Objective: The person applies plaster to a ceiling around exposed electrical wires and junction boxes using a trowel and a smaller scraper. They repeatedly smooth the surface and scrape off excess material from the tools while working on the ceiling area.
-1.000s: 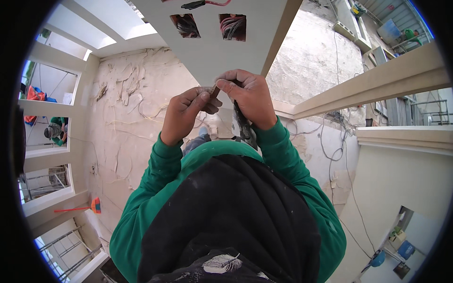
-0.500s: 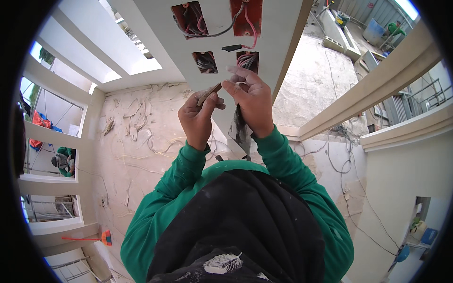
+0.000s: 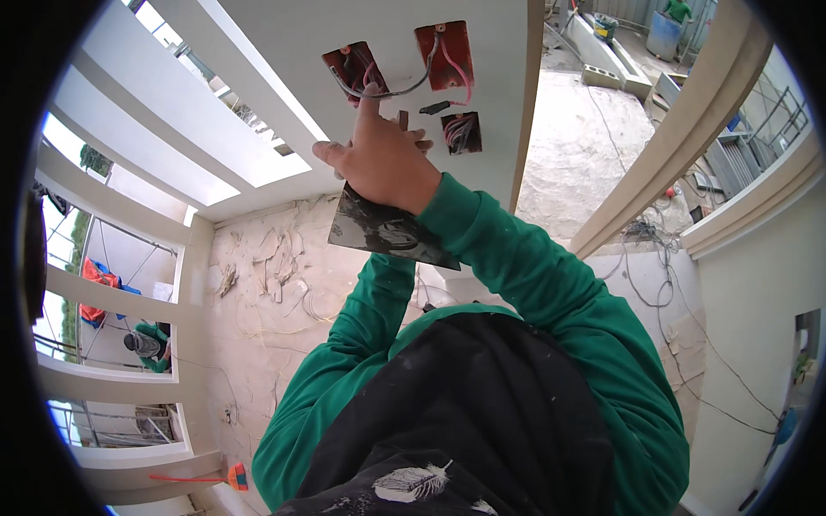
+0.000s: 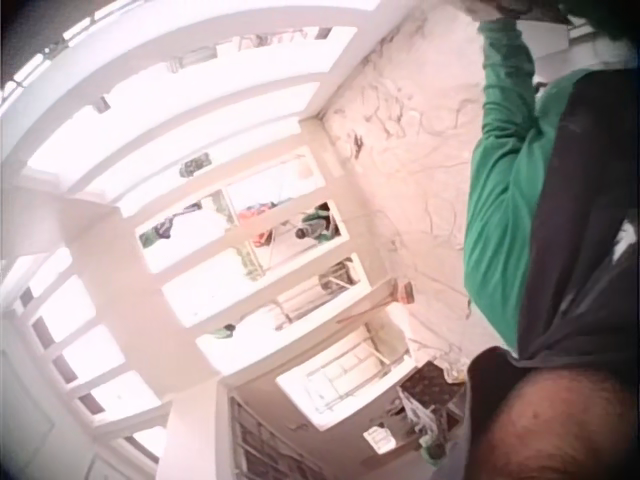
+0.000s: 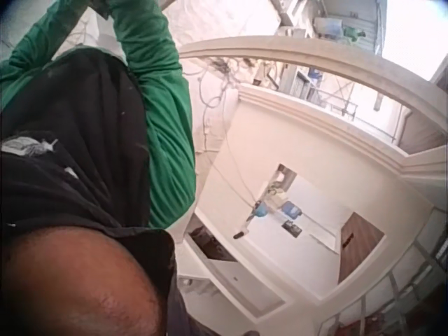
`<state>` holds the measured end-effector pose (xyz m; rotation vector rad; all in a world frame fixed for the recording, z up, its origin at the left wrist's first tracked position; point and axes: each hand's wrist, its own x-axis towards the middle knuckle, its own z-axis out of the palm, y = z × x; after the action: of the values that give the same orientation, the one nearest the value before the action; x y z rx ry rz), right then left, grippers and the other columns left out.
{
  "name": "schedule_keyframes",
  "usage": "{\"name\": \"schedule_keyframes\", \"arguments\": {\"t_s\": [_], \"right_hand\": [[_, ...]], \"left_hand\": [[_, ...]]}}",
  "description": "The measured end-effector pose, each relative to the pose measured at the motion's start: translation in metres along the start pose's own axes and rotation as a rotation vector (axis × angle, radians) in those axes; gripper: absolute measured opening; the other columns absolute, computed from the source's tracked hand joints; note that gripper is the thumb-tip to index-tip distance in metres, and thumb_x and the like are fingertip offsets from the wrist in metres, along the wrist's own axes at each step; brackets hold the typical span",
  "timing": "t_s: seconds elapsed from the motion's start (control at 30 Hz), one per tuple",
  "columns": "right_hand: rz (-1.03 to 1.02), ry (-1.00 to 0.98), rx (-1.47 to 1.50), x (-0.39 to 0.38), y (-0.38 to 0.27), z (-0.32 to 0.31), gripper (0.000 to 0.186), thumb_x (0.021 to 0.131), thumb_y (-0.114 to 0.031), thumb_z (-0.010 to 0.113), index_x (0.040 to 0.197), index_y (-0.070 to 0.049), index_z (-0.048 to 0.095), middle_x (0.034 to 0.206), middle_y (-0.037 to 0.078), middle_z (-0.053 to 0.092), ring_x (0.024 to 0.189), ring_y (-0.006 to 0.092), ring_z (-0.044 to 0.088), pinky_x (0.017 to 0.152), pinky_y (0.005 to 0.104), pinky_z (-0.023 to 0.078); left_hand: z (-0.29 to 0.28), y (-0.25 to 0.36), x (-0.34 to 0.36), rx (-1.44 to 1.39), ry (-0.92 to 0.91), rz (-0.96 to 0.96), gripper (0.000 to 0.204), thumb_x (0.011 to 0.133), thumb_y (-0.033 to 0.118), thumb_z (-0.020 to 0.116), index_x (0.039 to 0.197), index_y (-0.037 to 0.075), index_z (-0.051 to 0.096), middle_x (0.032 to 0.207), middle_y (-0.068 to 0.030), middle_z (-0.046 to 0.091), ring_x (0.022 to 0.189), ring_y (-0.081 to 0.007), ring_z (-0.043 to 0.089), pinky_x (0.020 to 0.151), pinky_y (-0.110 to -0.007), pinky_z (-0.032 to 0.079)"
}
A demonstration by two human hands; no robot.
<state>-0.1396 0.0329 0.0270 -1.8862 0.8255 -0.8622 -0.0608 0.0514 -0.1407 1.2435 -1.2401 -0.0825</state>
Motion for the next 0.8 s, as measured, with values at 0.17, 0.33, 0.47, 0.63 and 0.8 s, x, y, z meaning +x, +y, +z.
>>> {"name": "schedule_keyframes", "arguments": {"t_s": [0.17,0.33,0.47,0.63,0.8], "right_hand": [[-0.023,0.137,-0.216,0.017,-0.001,0.031,0.103,0.088,-0.044,0.068,0.139,0.021,0.008,0.088,0.018,0.062,0.121,0.0441,0.046,0.113,0.0626,0.004],[-0.056,0.092,-0.163,0.014,-0.009,0.028,0.101,0.088,-0.040,0.070,0.137,0.022,0.008,0.074,0.009,0.068,0.114,0.0312,0.056,0.114,0.0577,0.005],[-0.095,0.100,-0.179,0.015,-0.003,0.026,0.112,0.087,-0.052,0.067,0.141,0.021,0.003,0.120,0.036,0.040,0.129,0.0515,0.030,0.112,0.0649,0.009],[-0.047,0.060,-0.148,0.013,-0.008,0.021,0.114,0.087,-0.050,0.067,0.141,0.023,-0.004,0.116,0.034,0.048,0.120,0.0455,0.033,0.107,0.0536,0.022],[-0.076,0.011,-0.051,0.012,-0.013,0.016,0.118,0.091,-0.040,0.068,0.138,0.027,-0.016,0.073,0.010,0.068,0.073,0.0173,0.065,0.078,0.0240,0.048]], "left_hand": [[-0.004,-0.001,0.001,-0.002,0.001,-0.014,0.036,0.099,0.010,0.058,0.134,-0.002,0.056,0.097,-0.0086,0.072,0.079,-0.0154,0.067,0.073,-0.029,0.054],[-0.009,0.002,0.008,-0.005,0.015,-0.011,0.036,0.099,0.010,0.058,0.133,-0.002,0.057,0.096,-0.0085,0.072,0.078,-0.0151,0.067,0.072,-0.029,0.054],[-0.006,0.007,0.013,-0.005,0.027,-0.007,0.036,0.099,0.011,0.057,0.133,-0.002,0.057,0.095,-0.0084,0.072,0.077,-0.0149,0.066,0.071,-0.029,0.053],[0.001,0.011,0.021,-0.002,0.046,0.003,0.035,0.099,0.011,0.057,0.132,-0.001,0.058,0.094,-0.0082,0.072,0.075,-0.0146,0.066,0.070,-0.029,0.053],[0.006,0.011,0.026,-0.006,0.061,0.009,0.035,0.099,0.012,0.057,0.131,-0.001,0.058,0.093,-0.0081,0.072,0.074,-0.0143,0.066,0.070,-0.029,0.053]]}}
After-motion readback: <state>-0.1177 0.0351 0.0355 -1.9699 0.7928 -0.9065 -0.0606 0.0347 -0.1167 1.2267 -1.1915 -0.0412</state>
